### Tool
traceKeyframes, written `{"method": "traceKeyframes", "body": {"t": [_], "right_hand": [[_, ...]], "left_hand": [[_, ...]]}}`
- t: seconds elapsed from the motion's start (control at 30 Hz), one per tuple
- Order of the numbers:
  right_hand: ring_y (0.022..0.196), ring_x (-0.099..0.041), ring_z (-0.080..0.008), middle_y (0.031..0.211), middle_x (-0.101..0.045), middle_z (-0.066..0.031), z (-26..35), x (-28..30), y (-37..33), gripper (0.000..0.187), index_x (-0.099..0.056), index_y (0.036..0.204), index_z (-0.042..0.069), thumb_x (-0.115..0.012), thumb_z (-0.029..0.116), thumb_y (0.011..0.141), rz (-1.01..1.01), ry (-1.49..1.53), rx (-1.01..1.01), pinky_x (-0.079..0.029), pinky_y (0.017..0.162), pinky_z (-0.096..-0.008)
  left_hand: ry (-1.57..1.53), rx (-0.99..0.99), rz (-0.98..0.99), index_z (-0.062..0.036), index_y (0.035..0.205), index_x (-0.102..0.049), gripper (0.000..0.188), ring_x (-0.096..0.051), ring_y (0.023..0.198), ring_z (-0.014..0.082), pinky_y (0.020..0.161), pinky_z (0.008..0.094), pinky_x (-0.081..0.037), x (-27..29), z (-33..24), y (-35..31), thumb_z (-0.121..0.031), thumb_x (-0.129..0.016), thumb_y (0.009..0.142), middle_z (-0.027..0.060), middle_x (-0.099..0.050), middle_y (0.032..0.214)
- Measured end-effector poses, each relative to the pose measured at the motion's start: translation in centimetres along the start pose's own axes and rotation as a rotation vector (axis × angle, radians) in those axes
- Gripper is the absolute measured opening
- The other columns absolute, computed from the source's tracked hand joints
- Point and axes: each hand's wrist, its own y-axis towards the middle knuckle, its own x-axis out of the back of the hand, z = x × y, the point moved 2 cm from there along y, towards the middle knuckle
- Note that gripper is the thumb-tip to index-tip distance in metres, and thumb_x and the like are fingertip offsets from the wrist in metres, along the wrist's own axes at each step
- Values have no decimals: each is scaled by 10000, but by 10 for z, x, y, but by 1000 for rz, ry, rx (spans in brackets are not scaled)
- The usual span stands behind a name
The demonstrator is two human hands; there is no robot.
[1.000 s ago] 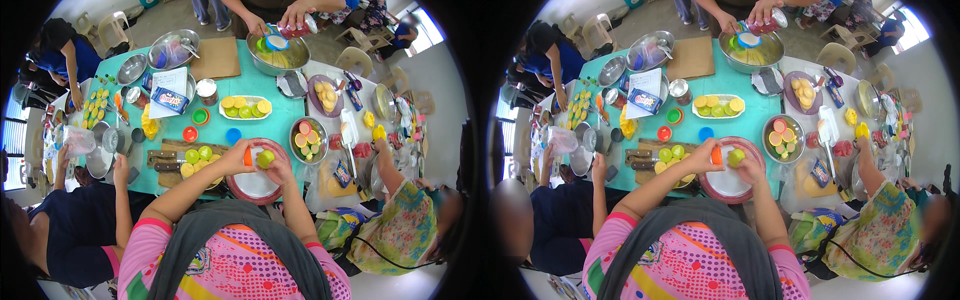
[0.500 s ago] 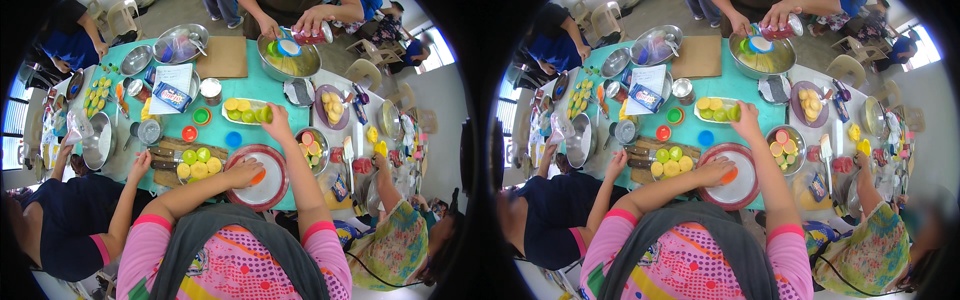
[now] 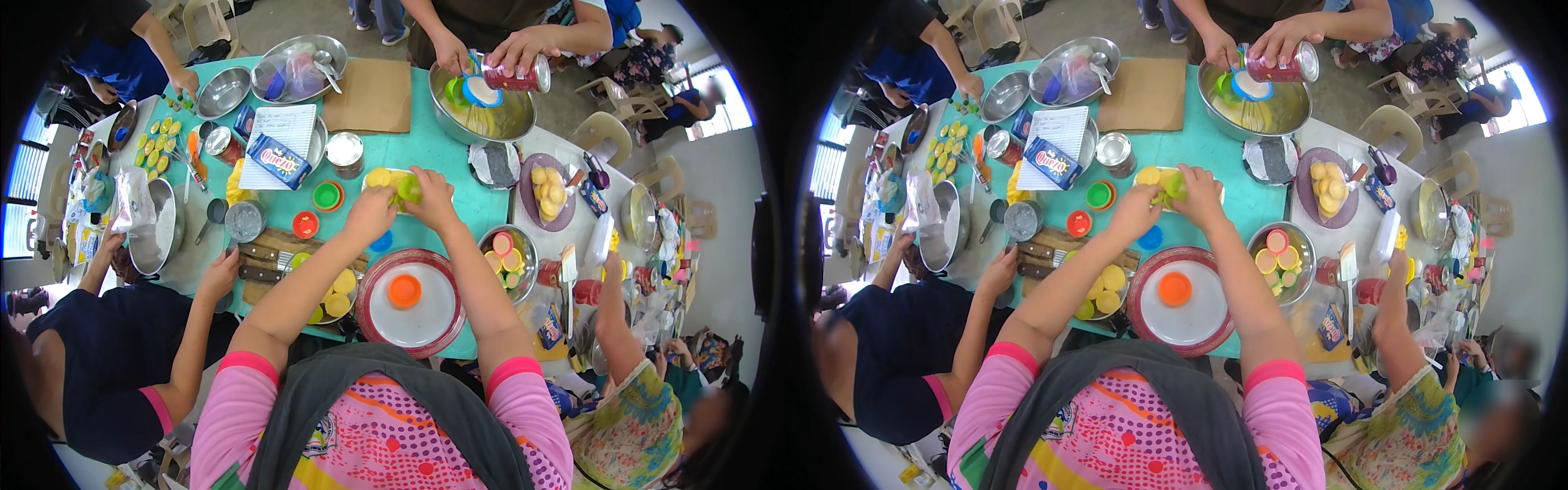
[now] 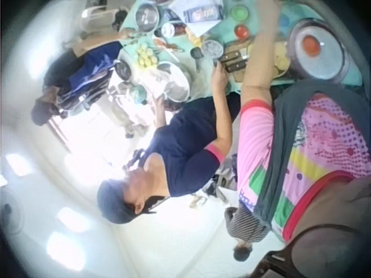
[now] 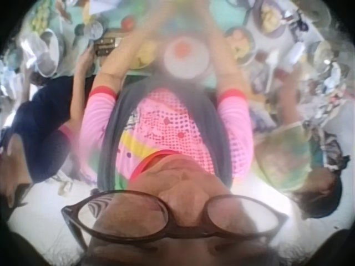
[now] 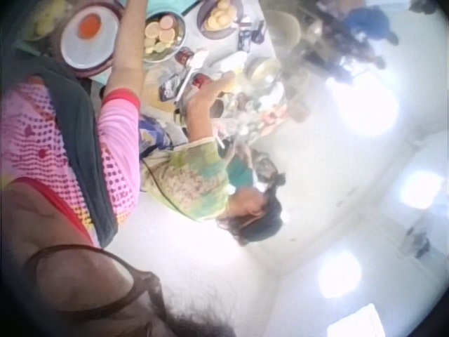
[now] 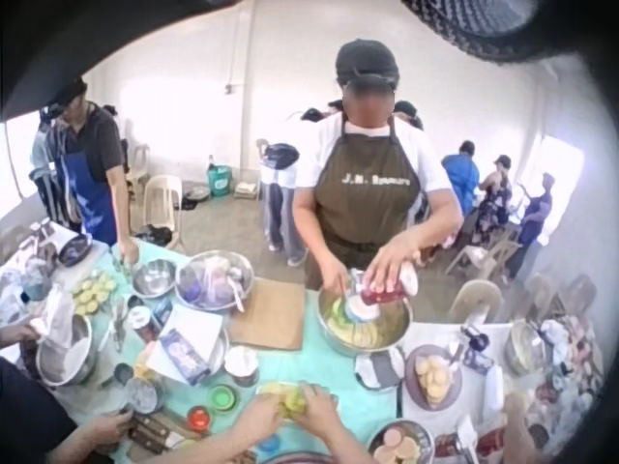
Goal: The person assembles small food items by placing round yellow slices into colorful plastic molds on a table. They pick up the slices and molds, press them together, and place the finished units onto a plate. Other people are visible in the background performing similar tasks.
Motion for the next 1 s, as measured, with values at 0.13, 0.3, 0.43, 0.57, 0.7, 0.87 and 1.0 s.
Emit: {"method": "traceKeyframes", "body": {"t": [0.13,0.3,0.43,0.57,0.7,0.87,1.0], "right_hand": [[1124,-503,-307,1216,-542,-106,3,-7,4,893,-400,1365,121,-829,245,592,-36,38,58,-343,942,-509],[1109,-528,-304,1183,-566,-118,-7,-8,2,1030,-289,1427,56,-853,281,596,24,28,4,-315,963,-531],[1164,-504,-303,1201,-551,-130,-9,-1,-4,1137,-162,1482,71,-862,224,600,87,67,21,-265,1014,-526],[1173,-500,-318,1235,-540,-145,-15,1,-6,1057,-156,1481,59,-803,146,649,115,104,5,-241,1035,-564],[1191,-485,-349,1249,-536,-164,-17,7,-10,956,-171,1468,39,-724,87,690,135,151,2,-225,1047,-601],[1180,-479,-345,1230,-542,-162,-31,13,-9,855,-269,1427,52,-704,102,693,-7,202,-19,-213,1062,-598],[1143,-487,-315,1171,-560,-143,-30,10,-10,683,-441,1301,63,-722,177,689,-52,28,-18,-225,1044,-610]], "left_hand": [[108,-294,-63,-82,1281,-478,641,-523,1113,328,911,436,-435,5,1,27,-118,-751,702,131,-569,1207],[316,-357,192,-93,1324,-392,775,-470,1181,276,925,433,-380,10,-12,50,-158,-790,662,79,-536,1241],[393,-447,284,-95,1267,-414,741,-474,1168,268,910,427,-362,4,-7,62,-210,-805,649,68,-538,1198],[380,-531,281,-94,1246,-418,732,-482,1148,265,898,429,-364,-4,-9,66,-223,-806,639,72,-534,1186],[367,-542,250,-93,1238,-422,728,-495,1114,271,897,433,-370,-10,-7,65,-216,-806,631,91,-538,1175],[248,-410,221,-100,1188,-436,680,-502,1084,293,888,421,-370,-11,-1,67,-217,-799,624,114,-556,1126],[65,-279,72,-91,1149,-434,643,-501,1066,319,889,428,-377,15,2,67,-225,-792,631,137,-556,1087]]}}
